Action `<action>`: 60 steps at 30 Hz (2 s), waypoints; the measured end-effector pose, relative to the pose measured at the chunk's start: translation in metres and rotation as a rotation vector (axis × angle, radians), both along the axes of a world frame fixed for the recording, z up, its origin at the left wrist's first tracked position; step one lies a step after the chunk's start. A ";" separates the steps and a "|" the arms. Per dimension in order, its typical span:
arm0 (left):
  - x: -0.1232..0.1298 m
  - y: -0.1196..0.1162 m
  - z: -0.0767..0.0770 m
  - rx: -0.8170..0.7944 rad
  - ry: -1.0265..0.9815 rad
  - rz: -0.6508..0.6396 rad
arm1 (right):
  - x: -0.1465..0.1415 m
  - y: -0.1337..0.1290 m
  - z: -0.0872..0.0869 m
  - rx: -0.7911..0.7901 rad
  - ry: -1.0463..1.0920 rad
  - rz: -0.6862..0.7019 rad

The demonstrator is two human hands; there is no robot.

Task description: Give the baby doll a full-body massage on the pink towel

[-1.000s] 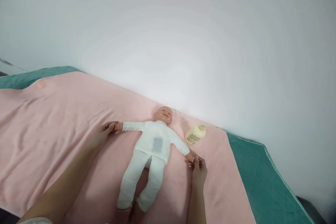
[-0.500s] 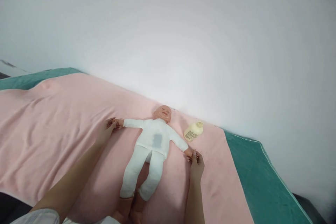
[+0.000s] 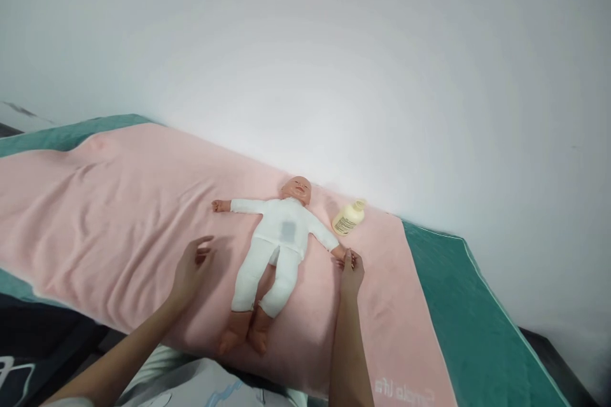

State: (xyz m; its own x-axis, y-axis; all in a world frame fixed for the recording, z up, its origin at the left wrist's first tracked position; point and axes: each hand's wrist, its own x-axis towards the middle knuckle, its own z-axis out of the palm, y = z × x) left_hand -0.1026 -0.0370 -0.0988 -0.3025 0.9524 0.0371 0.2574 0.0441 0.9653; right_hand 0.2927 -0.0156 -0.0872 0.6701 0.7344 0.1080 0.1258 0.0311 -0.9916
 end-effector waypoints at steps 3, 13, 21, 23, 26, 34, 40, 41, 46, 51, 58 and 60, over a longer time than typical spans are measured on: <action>0.001 -0.049 -0.012 0.078 0.007 -0.142 | -0.002 -0.001 0.003 0.005 0.000 0.003; 0.024 -0.121 -0.039 0.405 0.224 -0.580 | -0.007 -0.003 0.007 0.024 -0.028 0.013; 0.025 -0.118 -0.028 0.319 0.195 -0.417 | -0.009 -0.006 0.006 0.036 -0.047 0.019; 0.025 -0.118 -0.021 0.300 0.153 -0.387 | -0.008 -0.007 0.006 0.040 -0.047 0.019; 0.025 -0.119 -0.014 0.295 0.103 -0.361 | -0.008 -0.006 0.005 0.042 -0.039 0.021; 0.027 -0.111 0.002 0.283 -0.036 -0.373 | -0.007 -0.004 0.001 0.043 -0.014 0.009; 0.030 -0.096 0.018 0.278 -0.058 -0.386 | -0.007 -0.004 0.001 0.051 0.007 0.000; 0.031 -0.093 0.022 0.288 -0.057 -0.386 | -0.007 -0.003 0.001 0.056 0.015 0.000; 0.040 -0.072 0.042 0.298 -0.093 -0.382 | -0.008 -0.003 0.004 0.086 0.045 0.017; 0.052 -0.041 0.062 0.281 -0.128 -0.322 | -0.019 -0.005 0.012 0.108 0.010 0.066; 0.067 0.000 0.079 0.200 -0.139 -0.286 | -0.073 -0.002 0.040 0.143 -0.378 0.241; 0.071 0.009 0.082 0.200 -0.151 -0.291 | -0.090 -0.002 0.046 0.156 -0.578 0.348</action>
State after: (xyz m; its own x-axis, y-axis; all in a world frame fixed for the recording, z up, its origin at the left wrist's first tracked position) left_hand -0.0312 -0.0281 -0.0163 -0.0371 0.9778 0.2062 0.0857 -0.2025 0.9755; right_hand 0.2032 -0.0173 -0.0417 0.2012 0.8432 0.4985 0.5897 0.3020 -0.7490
